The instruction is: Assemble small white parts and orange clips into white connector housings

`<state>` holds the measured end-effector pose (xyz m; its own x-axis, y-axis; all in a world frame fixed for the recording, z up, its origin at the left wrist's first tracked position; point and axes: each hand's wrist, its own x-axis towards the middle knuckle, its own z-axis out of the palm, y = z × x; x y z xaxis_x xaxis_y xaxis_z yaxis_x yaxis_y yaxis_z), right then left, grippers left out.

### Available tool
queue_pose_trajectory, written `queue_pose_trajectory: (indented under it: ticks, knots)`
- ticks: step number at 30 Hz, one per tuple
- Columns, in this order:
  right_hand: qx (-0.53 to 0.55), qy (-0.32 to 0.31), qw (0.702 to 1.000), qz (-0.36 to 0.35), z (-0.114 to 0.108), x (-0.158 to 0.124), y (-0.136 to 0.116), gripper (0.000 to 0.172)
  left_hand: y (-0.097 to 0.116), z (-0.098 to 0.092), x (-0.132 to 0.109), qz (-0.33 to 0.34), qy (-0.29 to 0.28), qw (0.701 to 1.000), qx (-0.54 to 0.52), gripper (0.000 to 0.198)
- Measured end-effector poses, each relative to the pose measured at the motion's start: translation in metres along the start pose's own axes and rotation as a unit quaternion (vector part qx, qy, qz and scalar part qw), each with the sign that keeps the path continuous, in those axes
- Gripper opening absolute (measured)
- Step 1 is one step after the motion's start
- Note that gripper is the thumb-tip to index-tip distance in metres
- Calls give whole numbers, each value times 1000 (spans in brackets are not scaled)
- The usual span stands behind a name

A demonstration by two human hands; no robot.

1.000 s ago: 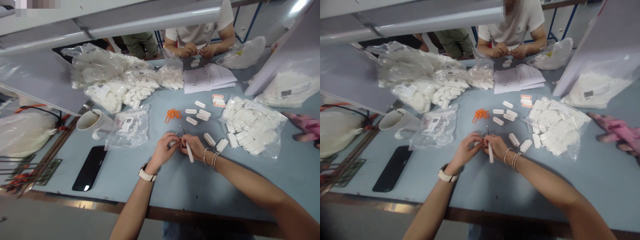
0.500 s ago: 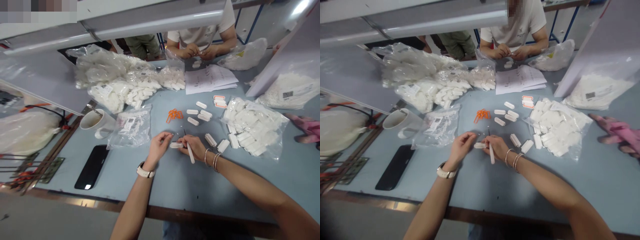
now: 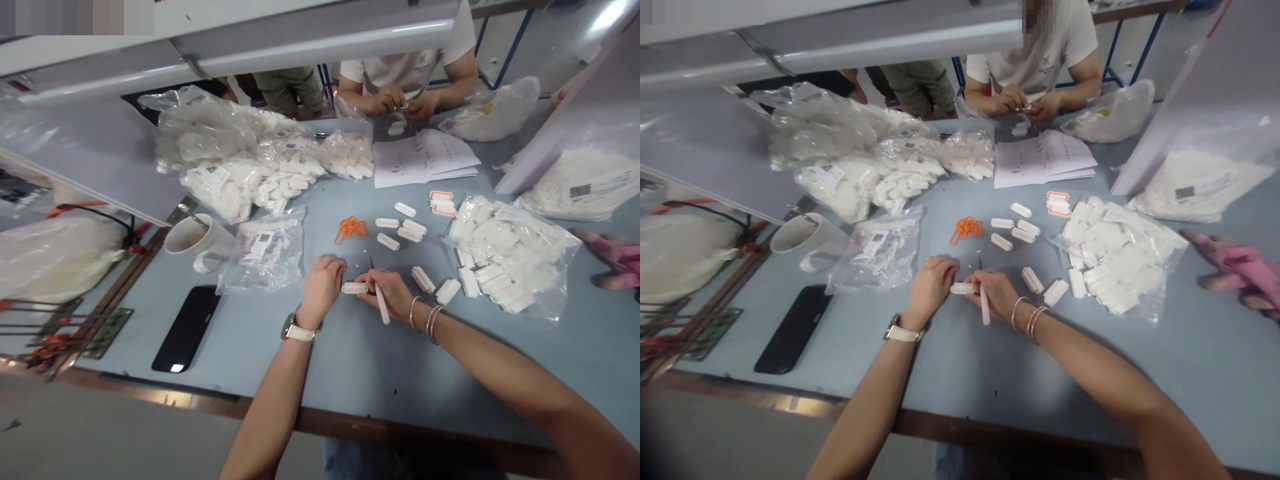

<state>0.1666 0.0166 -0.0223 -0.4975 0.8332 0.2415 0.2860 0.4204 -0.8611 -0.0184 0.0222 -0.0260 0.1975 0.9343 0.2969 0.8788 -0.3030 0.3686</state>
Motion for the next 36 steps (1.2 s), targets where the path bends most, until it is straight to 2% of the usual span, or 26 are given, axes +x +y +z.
queue_pose_trajectory:
  ticks: [4,8,10,12,16,21,27,31,36]
  knots:
    - [8,14,1000,0,1,0,1,33,-3,-9,-4,-74,4,990,-124,14]
    - [21,26,999,18,2,1,3,33,-5,-23,-8,-179,-46,930,-318,18]
    - [29,26,999,29,2,1,5,33,-3,-29,-9,-176,-79,902,-387,18]
    - [34,27,998,37,2,1,5,34,0,-33,-9,-145,-109,889,-420,16]
    - [27,27,998,40,1,2,5,33,4,-35,-7,-106,-132,903,-394,13]
    - [27,26,999,33,1,2,5,32,5,-32,-7,-80,-124,938,-315,11]
    - [32,25,998,45,2,0,9,31,9,-33,-7,-63,-110,957,-261,12]
    - [42,27,998,45,0,0,6,30,12,-33,-8,-102,-125,950,-266,10]
    - [40,37,998,35,-1,0,2,30,15,-28,-9,-158,-137,917,-341,10]
